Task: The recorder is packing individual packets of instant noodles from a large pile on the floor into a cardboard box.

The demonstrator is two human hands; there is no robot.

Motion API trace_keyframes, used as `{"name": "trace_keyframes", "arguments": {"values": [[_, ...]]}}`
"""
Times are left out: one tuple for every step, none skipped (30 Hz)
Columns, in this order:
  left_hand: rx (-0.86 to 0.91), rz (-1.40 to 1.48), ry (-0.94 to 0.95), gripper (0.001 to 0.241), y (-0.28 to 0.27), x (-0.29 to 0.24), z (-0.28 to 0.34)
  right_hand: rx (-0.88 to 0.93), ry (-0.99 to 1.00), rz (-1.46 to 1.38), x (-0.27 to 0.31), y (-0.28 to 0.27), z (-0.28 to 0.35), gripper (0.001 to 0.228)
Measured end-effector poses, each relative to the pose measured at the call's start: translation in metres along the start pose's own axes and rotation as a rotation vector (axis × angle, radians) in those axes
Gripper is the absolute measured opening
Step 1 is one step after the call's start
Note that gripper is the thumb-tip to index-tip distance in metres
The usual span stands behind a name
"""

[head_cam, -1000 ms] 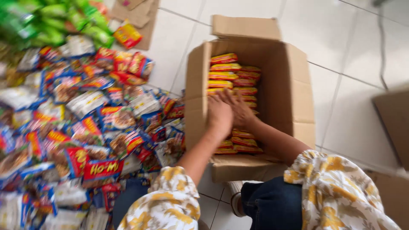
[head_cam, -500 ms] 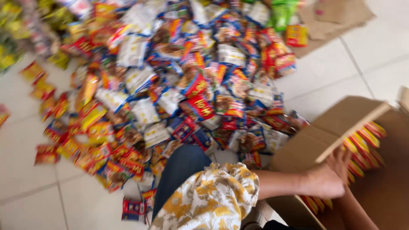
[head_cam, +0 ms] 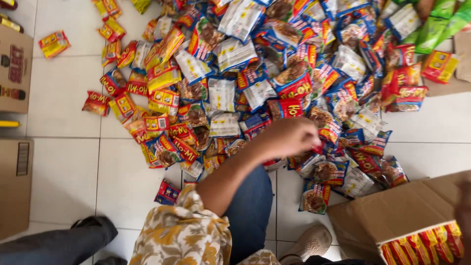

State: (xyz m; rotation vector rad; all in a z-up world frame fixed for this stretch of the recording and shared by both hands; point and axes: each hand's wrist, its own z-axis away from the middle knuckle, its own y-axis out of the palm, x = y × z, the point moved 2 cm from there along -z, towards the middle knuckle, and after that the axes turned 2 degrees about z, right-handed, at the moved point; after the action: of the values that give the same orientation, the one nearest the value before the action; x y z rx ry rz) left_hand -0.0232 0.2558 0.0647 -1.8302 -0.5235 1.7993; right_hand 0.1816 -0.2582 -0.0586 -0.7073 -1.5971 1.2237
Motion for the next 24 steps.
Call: {"name": "trace_keyframes", "arguments": {"values": [[-0.161,0.173,-0.101,0.019,-0.029,0.015,0.017,0.065,0.015,-0.055,0.065,-0.01,-0.001,0.044],[-0.167,0.177,-0.115,0.019,-0.039,0.041,0.038,0.078,0.007,-0.055,0.132,-0.025,-0.027,0.044],[-0.344,0.179,-0.252,0.02,-0.053,0.069,0.06,0.131,-0.232,-0.056,0.204,-0.037,-0.038,0.032],[-0.52,0.178,-0.388,0.021,-0.066,0.096,0.083,0.185,-0.471,-0.057,0.274,-0.049,-0.033,0.026],[-0.526,0.178,-0.396,0.021,-0.065,0.128,0.109,0.192,-0.478,-0.058,0.291,-0.035,-0.038,0.026],[-0.703,-0.003,-0.552,0.024,-0.066,0.16,0.139,0.304,-0.552,-0.031,0.309,-0.019,-0.042,0.025],[-0.874,-0.19,-0.704,0.031,-0.067,0.192,0.169,0.414,-0.624,-0.005,0.328,-0.003,-0.043,0.027],[-0.876,-0.19,-0.711,0.031,-0.068,0.211,0.194,0.42,-0.629,-0.005,0.345,0.013,-0.044,0.027],[-0.975,-0.296,-0.785,0.025,-0.067,0.228,0.223,0.534,-0.688,-0.007,0.362,0.03,-0.042,0.034],[-1.07,-0.406,-0.858,0.02,-0.067,0.244,0.252,0.649,-0.744,-0.008,0.379,0.047,-0.04,0.042],[-1.076,-0.405,-0.867,0.02,-0.06,0.265,0.272,0.655,-0.753,-0.006,0.39,0.064,-0.037,0.042],[-1.133,-0.428,-0.912,0.02,-0.053,0.285,0.295,0.738,-0.823,-0.028,0.402,0.081,-0.031,0.04],[-1.192,-0.452,-0.962,0.022,-0.046,0.304,0.319,0.824,-0.898,-0.049,0.415,0.098,-0.025,0.037],[-1.2,-0.453,-0.976,0.022,-0.048,0.297,0.321,0.832,-0.911,-0.047,0.429,0.108,-0.018,0.037],[-1.177,-0.532,-0.95,0.04,-0.054,0.29,0.321,0.875,-0.886,-0.022,0.445,0.121,-0.012,0.035],[-1.152,-0.61,-0.924,0.058,-0.061,0.283,0.32,0.918,-0.862,0.003,0.46,0.133,-0.005,0.034],[-1.159,-0.612,-0.935,0.058,-0.063,0.28,0.32,0.923,-0.874,0.005,0.477,0.142,0.001,0.034],[-1.128,-0.516,-1.021,0.062,-0.065,0.279,0.32,0.954,-0.874,-0.039,0.494,0.151,0.008,0.032],[-1.097,-0.418,-1.097,0.067,-0.067,0.279,0.317,0.979,-0.873,-0.082,0.511,0.161,0.013,0.03],[-1.107,-0.42,-1.101,0.067,-0.062,0.285,0.319,0.978,-0.885,-0.08,0.527,0.178,0.019,0.03],[-1.157,-0.503,-1.063,0.065,-0.058,0.289,0.321,0.981,-0.86,-0.179,0.544,0.194,0.025,0.028],[-1.206,-0.586,-1.024,0.063,-0.054,0.293,0.323,0.983,-0.833,-0.278,0.56,0.211,0.03,0.029],[-1.209,-0.592,-1.027,0.063,-0.052,0.284,0.323,0.984,-0.839,-0.282,0.58,0.23,0.037,0.029],[-1.224,-0.549,-0.999,0.054,-0.05,0.276,0.323,0.934,-0.779,-0.37,0.599,0.249,0.043,0.031]]}}
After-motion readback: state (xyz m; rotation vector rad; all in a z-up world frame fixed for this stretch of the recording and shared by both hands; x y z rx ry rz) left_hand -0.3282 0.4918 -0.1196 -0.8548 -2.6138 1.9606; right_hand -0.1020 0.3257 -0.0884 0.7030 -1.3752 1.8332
